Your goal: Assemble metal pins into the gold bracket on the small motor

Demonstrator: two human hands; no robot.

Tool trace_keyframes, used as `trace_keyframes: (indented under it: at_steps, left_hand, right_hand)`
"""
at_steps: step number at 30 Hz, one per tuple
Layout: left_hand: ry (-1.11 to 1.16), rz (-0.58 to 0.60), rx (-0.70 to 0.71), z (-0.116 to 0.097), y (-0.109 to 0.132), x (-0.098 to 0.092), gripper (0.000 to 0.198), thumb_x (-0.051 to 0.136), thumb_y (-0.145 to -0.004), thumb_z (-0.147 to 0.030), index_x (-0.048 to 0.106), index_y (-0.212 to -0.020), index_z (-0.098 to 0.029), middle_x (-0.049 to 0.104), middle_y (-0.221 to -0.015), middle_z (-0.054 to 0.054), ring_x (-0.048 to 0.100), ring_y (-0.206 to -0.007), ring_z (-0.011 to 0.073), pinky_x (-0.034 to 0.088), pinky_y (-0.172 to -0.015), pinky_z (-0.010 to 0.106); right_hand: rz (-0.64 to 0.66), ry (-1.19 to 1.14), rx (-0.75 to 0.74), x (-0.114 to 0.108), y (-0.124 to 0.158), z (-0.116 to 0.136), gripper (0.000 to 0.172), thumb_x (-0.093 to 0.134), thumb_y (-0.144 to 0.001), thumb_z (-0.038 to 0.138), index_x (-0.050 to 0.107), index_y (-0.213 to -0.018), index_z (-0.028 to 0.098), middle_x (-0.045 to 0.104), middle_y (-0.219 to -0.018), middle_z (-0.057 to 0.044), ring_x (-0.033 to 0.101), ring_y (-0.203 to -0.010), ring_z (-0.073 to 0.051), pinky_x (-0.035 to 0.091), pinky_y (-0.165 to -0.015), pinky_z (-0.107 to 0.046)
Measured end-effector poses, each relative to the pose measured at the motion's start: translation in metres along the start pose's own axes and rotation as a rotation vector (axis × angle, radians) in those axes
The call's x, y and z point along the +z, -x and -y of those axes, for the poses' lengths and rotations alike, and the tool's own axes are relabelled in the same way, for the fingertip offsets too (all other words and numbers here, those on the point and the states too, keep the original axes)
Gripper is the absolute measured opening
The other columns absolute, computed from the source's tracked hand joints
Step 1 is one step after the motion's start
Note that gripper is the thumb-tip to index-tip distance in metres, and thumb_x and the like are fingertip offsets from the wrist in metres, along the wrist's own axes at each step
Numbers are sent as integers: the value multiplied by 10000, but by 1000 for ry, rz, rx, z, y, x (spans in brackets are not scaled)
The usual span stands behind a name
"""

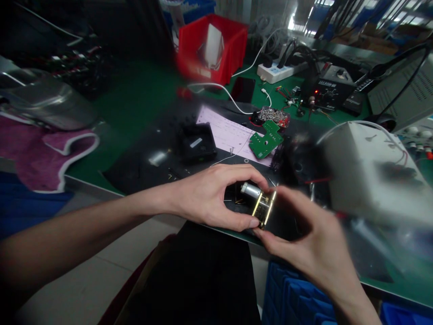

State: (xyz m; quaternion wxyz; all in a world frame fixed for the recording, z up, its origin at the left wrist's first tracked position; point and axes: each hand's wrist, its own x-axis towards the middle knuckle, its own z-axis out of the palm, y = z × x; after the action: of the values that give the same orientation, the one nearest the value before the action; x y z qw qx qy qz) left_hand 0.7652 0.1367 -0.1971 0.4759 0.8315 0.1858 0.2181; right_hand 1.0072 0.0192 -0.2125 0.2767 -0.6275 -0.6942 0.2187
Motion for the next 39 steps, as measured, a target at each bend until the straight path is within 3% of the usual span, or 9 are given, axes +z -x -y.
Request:
trace_keyframes:
  at_steps: [4, 10, 17, 25, 29, 32, 35, 37, 39]
  left_hand:
    - [-2, -14, -13, 0, 1, 0, 451, 806, -823, -353, 670, -1224, -197, 717, -1177, 40, 668, -1061, 201, 509, -903, 308]
    - [57, -14, -37, 4, 1, -2, 485, 872, -785, -396, 713, -1209, -222, 745, -1181, 33, 684, -1106, 219, 506, -946, 312]
    - [202, -63, -87, 13, 3, 6, 584, 931, -717, -361, 718, -1244, -230, 763, -1172, 10, 703, -1100, 202, 509, -945, 280]
    - [216, -74, -108, 13, 5, 10, 582, 919, -732, -350, 701, -1258, -227, 746, -1205, 25, 691, -1131, 204, 519, -979, 311]
    - [200, -73, -93, 14, 6, 11, 591, 925, -726, -350, 696, -1258, -232, 749, -1204, 28, 695, -1133, 209, 533, -993, 327]
    - [153, -102, -58, 12, 12, 5, 664, 939, -714, -318, 662, -1312, -233, 729, -1268, 37, 683, -1171, 211, 534, -1029, 333]
    - [-26, -226, -70, 7, 25, -3, 443, 825, -866, -299, 669, -1271, -215, 720, -1254, 46, 682, -1119, 184, 540, -1007, 327]
    - [-231, -274, -70, 3, 35, -5, 216, 688, -980, -280, 698, -1176, -190, 722, -1171, 54, 665, -1073, 176, 529, -984, 336]
    - [-417, -224, -67, 0, 41, -2, 169, 613, -1023, -274, 708, -1120, -175, 705, -1112, 63, 633, -1051, 187, 516, -951, 350]
  right_hand:
    - [-8, 3, 1, -1, -1, 3, 609, 885, -757, 489, 652, -1301, 343, 724, -1153, 56, 708, -959, -179, 584, -932, -237]
    - [5, 32, 20, -1, 0, -4, 641, 898, -750, 523, 665, -1314, 325, 723, -1193, 34, 716, -983, -209, 588, -986, -288]
    - [6, 91, -60, -3, 1, -5, 642, 885, -795, 498, 632, -1365, 345, 704, -1233, 47, 706, -1008, -173, 568, -1016, -243]
    - [-7, 51, -56, -1, 2, -3, 618, 871, -806, 506, 642, -1351, 327, 704, -1235, 15, 709, -1022, -205, 592, -997, -311]
    - [-4, 50, -32, 0, 1, -6, 661, 885, -785, 527, 637, -1365, 329, 701, -1249, 4, 713, -1029, -225, 597, -1018, -354]
    - [10, 27, -17, -1, 4, -11, 777, 885, -766, 586, 588, -1442, 344, 674, -1334, -4, 693, -1137, -262, 570, -1089, -404]
    - [-34, -98, 18, -2, 15, -10, 906, 896, -759, 571, 500, -1538, 328, 622, -1431, -34, 648, -1248, -304, 544, -1134, -437]
    - [-162, -203, 89, -2, 24, -3, 796, 883, -793, 501, 562, -1492, 295, 663, -1370, -54, 689, -1177, -298, 611, -1041, -392]
    - [-324, -215, 223, -3, 34, 7, 569, 847, -829, 480, 690, -1335, 274, 735, -1212, -60, 737, -1041, -285, 677, -802, -316]
